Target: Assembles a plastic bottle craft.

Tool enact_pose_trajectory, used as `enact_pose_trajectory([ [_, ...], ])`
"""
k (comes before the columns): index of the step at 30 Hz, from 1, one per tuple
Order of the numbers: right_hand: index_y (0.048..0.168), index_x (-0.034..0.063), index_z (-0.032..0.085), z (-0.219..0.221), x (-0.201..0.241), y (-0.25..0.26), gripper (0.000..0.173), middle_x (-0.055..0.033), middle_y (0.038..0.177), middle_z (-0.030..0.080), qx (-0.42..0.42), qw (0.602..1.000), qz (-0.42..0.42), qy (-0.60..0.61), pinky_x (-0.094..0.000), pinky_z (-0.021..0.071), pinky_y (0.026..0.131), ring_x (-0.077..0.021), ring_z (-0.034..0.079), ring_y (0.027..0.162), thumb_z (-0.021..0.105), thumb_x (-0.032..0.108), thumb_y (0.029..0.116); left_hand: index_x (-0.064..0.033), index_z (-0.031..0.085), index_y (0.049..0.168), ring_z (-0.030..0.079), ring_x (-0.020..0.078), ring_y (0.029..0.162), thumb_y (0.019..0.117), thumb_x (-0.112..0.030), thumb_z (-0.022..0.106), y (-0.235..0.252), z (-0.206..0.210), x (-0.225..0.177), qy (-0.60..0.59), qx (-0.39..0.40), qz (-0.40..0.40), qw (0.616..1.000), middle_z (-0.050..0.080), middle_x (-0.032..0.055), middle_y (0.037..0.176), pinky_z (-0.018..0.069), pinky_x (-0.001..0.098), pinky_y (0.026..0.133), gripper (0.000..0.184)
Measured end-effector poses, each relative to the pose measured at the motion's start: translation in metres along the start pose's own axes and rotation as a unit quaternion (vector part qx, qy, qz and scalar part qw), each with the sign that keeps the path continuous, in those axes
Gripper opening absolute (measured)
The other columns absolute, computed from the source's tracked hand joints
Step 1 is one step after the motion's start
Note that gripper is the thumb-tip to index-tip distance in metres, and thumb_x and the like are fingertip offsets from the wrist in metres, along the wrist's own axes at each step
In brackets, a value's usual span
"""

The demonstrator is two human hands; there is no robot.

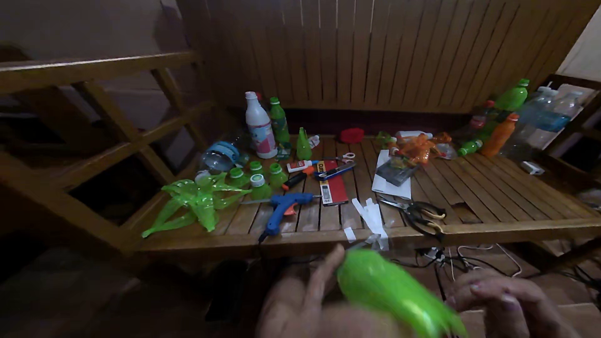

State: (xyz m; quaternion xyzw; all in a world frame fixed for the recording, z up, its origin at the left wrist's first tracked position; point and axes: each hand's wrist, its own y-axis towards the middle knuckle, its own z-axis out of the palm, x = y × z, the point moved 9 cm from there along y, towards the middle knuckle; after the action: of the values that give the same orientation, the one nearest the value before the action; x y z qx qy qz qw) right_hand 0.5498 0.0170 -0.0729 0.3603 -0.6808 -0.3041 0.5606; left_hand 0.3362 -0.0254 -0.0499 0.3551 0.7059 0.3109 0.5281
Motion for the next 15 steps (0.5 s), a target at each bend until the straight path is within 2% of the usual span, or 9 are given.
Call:
enact_pose_trajectory([
  [1,0.104,0.0209,0.067,-0.001,-0.006,0.006,0.031,0.0122,0.089,0.072,0.005,1.0,0.0,-0.009,-0.0161,0.059,0.072,0.002,0.069,0.079,0.042,0.036,0.1107,-0.011,0.07,0.103,0.068,0.0031,0.1,0.1021,-0.023,0.065,0.011,0.0,0.013,0.044,-0.011,-0.008,0.999,0.074,-0.0011,0.097,0.0412,0.0387,0.116,0.013],
  [2,0.101,0.022,0.067,0.0,-0.015,0.013,0.035,0.0137,0.086,0.071,0.002,1.0,0.003,-0.019,-0.015,0.0581,0.068,0.0038,0.068,0.076,0.039,0.039,0.1108,-0.0103,0.071,0.101,0.068,0.0003,0.094,0.1012,-0.022,0.065,0.025,-0.001,0.032,0.099,-0.014,-0.028,0.995,0.074,-0.0021,0.095,0.0496,0.0297,0.106,0.014],
  [3,0.1,0.0221,0.067,0.001,-0.028,0.022,0.036,0.015,0.085,0.071,-0.01,1.0,0.014,-0.02,-0.0139,0.0566,0.064,0.0051,0.066,0.073,0.038,0.04,0.1112,-0.0068,0.074,0.102,0.068,0.0004,0.088,0.0992,-0.019,0.066,0.04,-0.001,0.055,0.118,0.0,-0.071,0.99,0.074,-0.0004,0.095,0.0552,0.021,0.09,0.015],
  [4,0.103,0.02,0.066,0.004,-0.043,0.03,0.032,0.0146,0.087,0.071,-0.015,0.999,0.036,-0.008,-0.0148,0.0564,0.063,0.0043,0.066,0.073,0.04,0.037,0.1113,-0.0046,0.073,0.105,0.069,0.0018,0.086,0.0991,-0.017,0.066,0.054,0.001,0.083,0.106,0.034,-0.143,0.983,0.074,0.0009,0.096,0.0578,0.0196,0.081,0.016],
  [5,0.11,0.015,0.062,0.01,-0.059,0.036,0.025,0.0118,0.092,0.071,-0.004,0.998,0.069,0.011,-0.0176,0.0575,0.064,0.0014,0.067,0.076,0.043,0.032,0.1104,-0.0035,0.072,0.108,0.071,0.0045,0.084,0.0993,-0.014,0.066,0.064,0.005,0.112,0.074,0.07,-0.22,0.97,0.074,0.0019,0.097,0.0593,0.0225,0.077,0.015],
  [6,0.119,0.0086,0.056,0.018,-0.076,0.04,0.022,0.007,0.098,0.071,0.019,0.992,0.115,0.038,-0.0217,0.059,0.067,-0.0031,0.068,0.081,0.047,0.026,0.1082,-0.0027,0.07,0.11,0.071,0.0078,0.083,0.0999,-0.012,0.066,0.07,0.008,0.139,0.04,0.1,-0.283,0.953,0.073,0.0036,0.097,0.0595,0.026,0.077,0.014],
  [8,0.126,-0.0003,0.053,0.036,-0.104,0.042,0.027,-0.0012,0.102,0.069,0.052,0.972,0.216,0.078,-0.0279,0.0619,0.072,-0.0101,0.07,0.085,0.048,0.014,0.1033,-0.0008,0.069,0.111,0.07,0.0116,0.083,0.1007,-0.011,0.065,0.069,0.013,0.18,-0.002,0.119,-0.353,0.928,0.072,0.0068,0.095,0.0588,0.0291,0.078,0.015],
  [11,0.121,-0.0047,0.059,0.057,-0.13,0.036,0.025,-0.0061,0.103,0.07,0.078,0.943,0.306,0.106,-0.0315,0.0629,0.08,-0.0135,0.072,0.09,0.05,0.011,0.1042,0.0013,0.068,0.112,0.07,0.0111,0.084,0.1007,-0.009,0.065,0.052,0.018,0.204,-0.032,0.098,-0.38,0.919,0.073,0.0079,0.095,0.0586,0.0281,0.08,0.015],
  [15,0.118,-0.0063,0.06,0.076,-0.144,0.031,0.021,-0.0074,0.1,0.069,0.102,0.926,0.345,0.115,-0.0288,0.0621,0.08,-0.0121,0.072,0.088,0.057,0.007,0.1014,0.0004,0.07,0.112,0.066,0.0062,0.085,0.0994,-0.01,0.067,0.036,0.022,0.206,-0.015,0.086,-0.375,0.923,0.071,0.005,0.098,0.0554,0.0256,0.082,0.017],
])
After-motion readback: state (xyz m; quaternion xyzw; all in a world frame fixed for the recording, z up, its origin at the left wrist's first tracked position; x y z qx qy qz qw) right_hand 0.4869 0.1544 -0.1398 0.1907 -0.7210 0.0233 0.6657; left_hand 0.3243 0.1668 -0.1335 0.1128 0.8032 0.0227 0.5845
